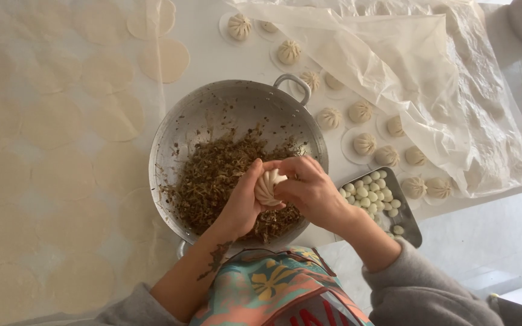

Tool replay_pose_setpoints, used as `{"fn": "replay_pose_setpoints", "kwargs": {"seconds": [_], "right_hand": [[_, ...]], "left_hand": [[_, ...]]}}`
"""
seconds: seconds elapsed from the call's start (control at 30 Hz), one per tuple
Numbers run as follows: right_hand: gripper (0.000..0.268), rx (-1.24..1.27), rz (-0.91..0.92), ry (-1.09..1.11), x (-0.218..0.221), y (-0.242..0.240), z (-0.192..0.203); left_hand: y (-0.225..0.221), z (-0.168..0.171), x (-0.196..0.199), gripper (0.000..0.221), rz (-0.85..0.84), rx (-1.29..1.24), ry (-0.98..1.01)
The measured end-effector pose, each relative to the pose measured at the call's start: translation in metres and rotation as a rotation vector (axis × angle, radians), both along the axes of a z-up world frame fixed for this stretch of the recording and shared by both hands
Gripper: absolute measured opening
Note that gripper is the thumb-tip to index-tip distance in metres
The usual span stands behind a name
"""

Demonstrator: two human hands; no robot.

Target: Assembling dumplings by filling dough wrappers with a meat mixture and a small egg, then pleating the edges to seal them.

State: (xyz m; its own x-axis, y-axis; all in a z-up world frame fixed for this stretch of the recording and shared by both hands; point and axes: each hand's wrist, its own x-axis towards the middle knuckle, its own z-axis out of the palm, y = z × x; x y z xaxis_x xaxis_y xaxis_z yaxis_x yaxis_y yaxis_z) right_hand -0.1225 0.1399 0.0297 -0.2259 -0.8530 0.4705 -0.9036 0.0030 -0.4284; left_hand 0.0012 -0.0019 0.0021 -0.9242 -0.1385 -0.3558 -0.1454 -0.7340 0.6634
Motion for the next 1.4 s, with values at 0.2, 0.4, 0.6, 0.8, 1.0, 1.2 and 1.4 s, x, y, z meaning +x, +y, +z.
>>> {"fn": "replay_pose_setpoints", "kwargs": {"seconds": [0.2,0.4,0.6,0.8,1.0,1.2,1.4], "right_hand": [[0.010,-0.004,0.215,0.000,0.007,0.002,0.017],[0.014,0.062,0.164,-0.096,0.009,0.001,0.036],[0.011,-0.049,0.090,-0.061,0.015,-0.004,0.056],[0.014,0.028,0.192,-0.176,0.015,-0.008,0.065],[0.015,-0.101,0.191,0.035,0.011,-0.008,0.063],[0.014,-0.033,0.316,-0.073,0.014,-0.011,0.076],[0.015,-0.054,0.223,-0.037,0.010,-0.010,0.088]], "left_hand": [[-0.014,0.014,0.006,0.078,-0.239,-0.130,0.026],[-0.015,0.021,0.006,0.076,-0.261,-0.312,-0.025],[0.011,-0.015,-0.004,0.068,0.146,-0.122,0.190],[-0.009,0.021,0.007,0.076,-0.033,-0.334,0.218],[0.004,0.021,0.002,0.062,0.143,-0.203,0.298],[-0.005,0.021,0.005,0.071,-0.043,-0.166,0.296],[-0.002,0.020,-0.002,0.055,0.126,-0.178,0.403]]}}
